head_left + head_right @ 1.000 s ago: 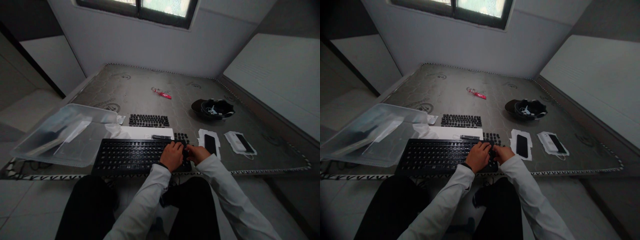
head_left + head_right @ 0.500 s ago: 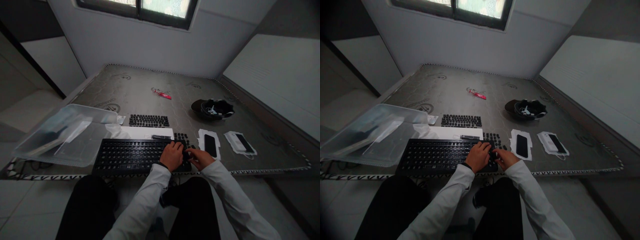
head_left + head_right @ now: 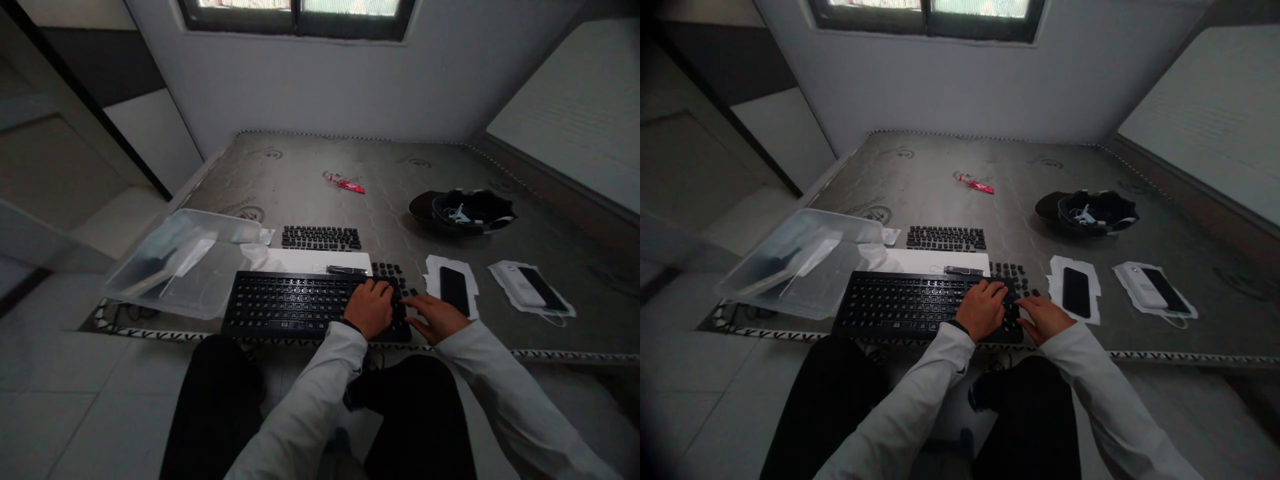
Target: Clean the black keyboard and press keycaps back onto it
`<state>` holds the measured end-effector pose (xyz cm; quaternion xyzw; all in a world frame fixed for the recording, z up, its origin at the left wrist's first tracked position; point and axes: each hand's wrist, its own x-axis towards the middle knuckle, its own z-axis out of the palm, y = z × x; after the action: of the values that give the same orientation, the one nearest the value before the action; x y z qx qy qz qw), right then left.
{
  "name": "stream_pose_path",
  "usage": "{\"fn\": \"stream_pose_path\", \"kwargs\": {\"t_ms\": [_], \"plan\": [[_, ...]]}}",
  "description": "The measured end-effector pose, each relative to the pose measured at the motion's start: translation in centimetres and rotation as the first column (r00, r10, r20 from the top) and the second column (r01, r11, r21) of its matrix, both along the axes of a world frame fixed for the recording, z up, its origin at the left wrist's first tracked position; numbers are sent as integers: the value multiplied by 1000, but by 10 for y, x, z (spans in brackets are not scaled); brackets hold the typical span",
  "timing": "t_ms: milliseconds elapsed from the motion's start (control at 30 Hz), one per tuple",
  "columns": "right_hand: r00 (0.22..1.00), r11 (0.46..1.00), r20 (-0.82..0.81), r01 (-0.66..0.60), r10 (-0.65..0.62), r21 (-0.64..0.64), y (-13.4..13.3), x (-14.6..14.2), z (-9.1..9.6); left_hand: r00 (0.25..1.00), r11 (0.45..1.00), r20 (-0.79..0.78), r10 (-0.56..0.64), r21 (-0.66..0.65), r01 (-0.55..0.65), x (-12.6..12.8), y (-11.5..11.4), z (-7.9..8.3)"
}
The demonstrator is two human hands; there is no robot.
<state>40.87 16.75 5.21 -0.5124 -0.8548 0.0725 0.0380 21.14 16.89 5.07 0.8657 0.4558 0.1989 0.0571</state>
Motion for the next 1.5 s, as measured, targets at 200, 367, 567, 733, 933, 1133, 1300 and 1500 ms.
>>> {"fn": "stream_pose_path", "kwargs": {"t_ms": [200,367,567,733,933,1133,1300,1500], "plan": [[991,999,127,-34,33,8,0,-9,3,1000,1000,-17,6,4,-6,-1,-1,2],[988,1000,154,11,-15,24,0,-14,4,1000,1000,-16,-3,3,3,-1,-1,1],[990,996,108,91,-93,24,-1,-17,2,1000,1000,10,1,8,-1,0,1,-1],[985,989,93,146,-142,-38,0,-21,7,999,1000,37,-10,16,10,1,3,-3],[991,992,78,110,-105,-64,3,-17,8,999,1000,49,-10,29,8,2,4,-5],[996,989,-76,39,-50,-141,6,-1,9,998,1000,53,-13,24,12,2,4,-4],[976,992,-214,0,-27,-125,7,6,3,999,1000,48,-9,26,7,2,4,-4],[965,996,-260,12,-34,-87,10,7,-6,999,1000,30,-16,19,16,2,4,-3]]}}
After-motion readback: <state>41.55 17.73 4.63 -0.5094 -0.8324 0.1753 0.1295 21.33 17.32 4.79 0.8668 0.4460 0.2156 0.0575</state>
